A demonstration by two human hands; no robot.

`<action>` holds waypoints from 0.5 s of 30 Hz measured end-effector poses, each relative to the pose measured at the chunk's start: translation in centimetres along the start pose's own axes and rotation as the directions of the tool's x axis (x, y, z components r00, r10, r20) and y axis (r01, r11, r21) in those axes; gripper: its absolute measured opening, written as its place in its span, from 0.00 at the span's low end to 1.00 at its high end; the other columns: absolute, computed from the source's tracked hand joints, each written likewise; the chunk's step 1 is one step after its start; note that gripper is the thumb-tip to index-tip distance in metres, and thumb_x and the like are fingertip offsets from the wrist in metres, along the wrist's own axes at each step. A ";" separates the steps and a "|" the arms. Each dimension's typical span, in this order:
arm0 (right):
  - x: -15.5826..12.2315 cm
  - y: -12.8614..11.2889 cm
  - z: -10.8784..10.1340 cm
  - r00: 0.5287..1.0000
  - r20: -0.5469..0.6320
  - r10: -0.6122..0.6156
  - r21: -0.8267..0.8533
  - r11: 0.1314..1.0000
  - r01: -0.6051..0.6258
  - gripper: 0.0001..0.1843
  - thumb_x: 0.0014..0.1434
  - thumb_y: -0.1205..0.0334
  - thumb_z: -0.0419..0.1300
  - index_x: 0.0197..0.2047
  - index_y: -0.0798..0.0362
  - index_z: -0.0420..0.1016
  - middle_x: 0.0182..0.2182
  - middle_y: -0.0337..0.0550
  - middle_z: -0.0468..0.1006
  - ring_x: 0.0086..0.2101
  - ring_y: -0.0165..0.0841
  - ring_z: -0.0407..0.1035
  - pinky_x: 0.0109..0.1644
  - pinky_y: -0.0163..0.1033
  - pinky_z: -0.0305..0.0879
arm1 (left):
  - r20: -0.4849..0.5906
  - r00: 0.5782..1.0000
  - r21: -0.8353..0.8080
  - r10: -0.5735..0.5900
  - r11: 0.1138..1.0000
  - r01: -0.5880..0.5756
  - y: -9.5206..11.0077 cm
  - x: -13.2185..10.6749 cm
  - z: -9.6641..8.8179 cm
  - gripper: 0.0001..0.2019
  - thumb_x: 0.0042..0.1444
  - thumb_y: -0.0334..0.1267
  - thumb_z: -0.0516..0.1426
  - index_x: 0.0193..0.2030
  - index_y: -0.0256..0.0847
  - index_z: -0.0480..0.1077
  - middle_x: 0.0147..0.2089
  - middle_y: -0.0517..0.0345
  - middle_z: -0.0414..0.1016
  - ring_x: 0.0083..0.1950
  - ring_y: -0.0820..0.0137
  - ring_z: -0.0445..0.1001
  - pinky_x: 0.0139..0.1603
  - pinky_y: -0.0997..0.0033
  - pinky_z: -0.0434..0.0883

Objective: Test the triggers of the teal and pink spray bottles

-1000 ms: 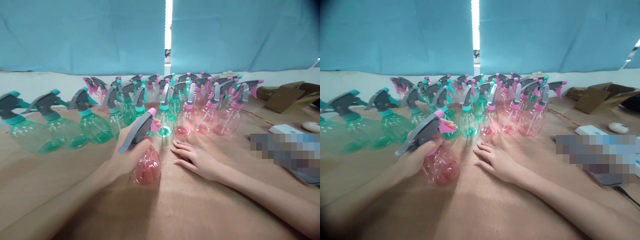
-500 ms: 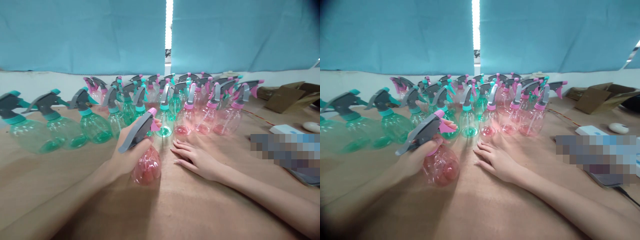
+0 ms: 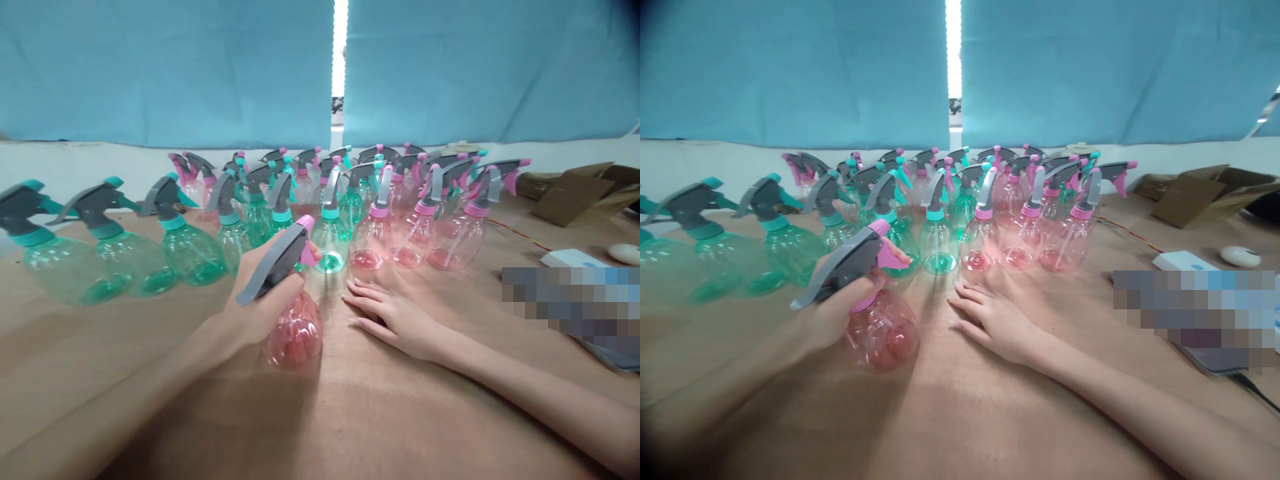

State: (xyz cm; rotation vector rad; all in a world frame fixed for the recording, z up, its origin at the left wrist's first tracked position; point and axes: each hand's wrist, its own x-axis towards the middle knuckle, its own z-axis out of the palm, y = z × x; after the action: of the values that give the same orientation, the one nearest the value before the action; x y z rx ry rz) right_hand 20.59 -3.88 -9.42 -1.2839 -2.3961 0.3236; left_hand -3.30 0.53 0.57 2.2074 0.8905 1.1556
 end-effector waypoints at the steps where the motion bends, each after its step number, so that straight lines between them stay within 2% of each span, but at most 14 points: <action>1: 0.0 0.0 0.0 1.000 -0.002 -0.001 0.000 1.000 0.001 0.26 0.69 0.50 0.48 0.64 0.53 0.64 0.64 0.53 0.62 0.64 0.45 0.54 0.64 0.55 0.58 | 0.000 1.000 -0.022 -0.014 1.000 0.014 -0.1 0.0 0.0 0.10 0.48 0.29 0.51 0.36 0.45 0.69 0.26 0.66 0.61 0.24 0.75 0.59 0.25 0.73 0.60; 7: 0.0 0.0 0.1 1.000 -0.020 -0.005 0.005 1.000 0.005 0.26 0.68 0.50 0.49 0.63 0.55 0.65 0.63 0.54 0.63 0.64 0.46 0.54 0.64 0.55 0.58 | 0.000 0.994 -0.046 -0.111 0.993 0.111 -0.5 -0.6 0.0 0.04 0.50 0.33 0.53 0.33 0.41 0.67 0.31 0.63 0.69 0.30 0.73 0.65 0.29 0.72 0.62; 12: -0.1 0.1 0.2 1.000 -0.025 -0.005 -0.007 1.000 0.005 0.26 0.68 0.51 0.49 0.64 0.54 0.65 0.63 0.53 0.64 0.64 0.46 0.54 0.64 0.55 0.58 | -0.028 0.980 -0.032 -0.197 0.980 0.196 -0.9 -1.3 -0.1 0.03 0.53 0.35 0.55 0.33 0.40 0.69 0.31 0.63 0.68 0.30 0.74 0.65 0.34 0.72 0.65; 15: 0.0 -0.2 0.3 0.999 -0.046 -0.014 -0.010 1.000 0.014 0.24 0.68 0.51 0.50 0.63 0.53 0.66 0.63 0.53 0.65 0.63 0.46 0.55 0.63 0.55 0.59 | -0.043 0.982 -0.050 -0.186 0.982 0.183 -1.1 -1.2 0.1 0.04 0.53 0.35 0.55 0.36 0.42 0.70 0.32 0.63 0.68 0.30 0.73 0.65 0.34 0.71 0.65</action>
State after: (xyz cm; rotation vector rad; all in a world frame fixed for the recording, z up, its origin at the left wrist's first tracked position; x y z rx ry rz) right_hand 20.32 -3.99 -9.64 -1.2645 -2.3696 0.2753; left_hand -4.10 0.38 -0.80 2.0204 1.0531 1.1318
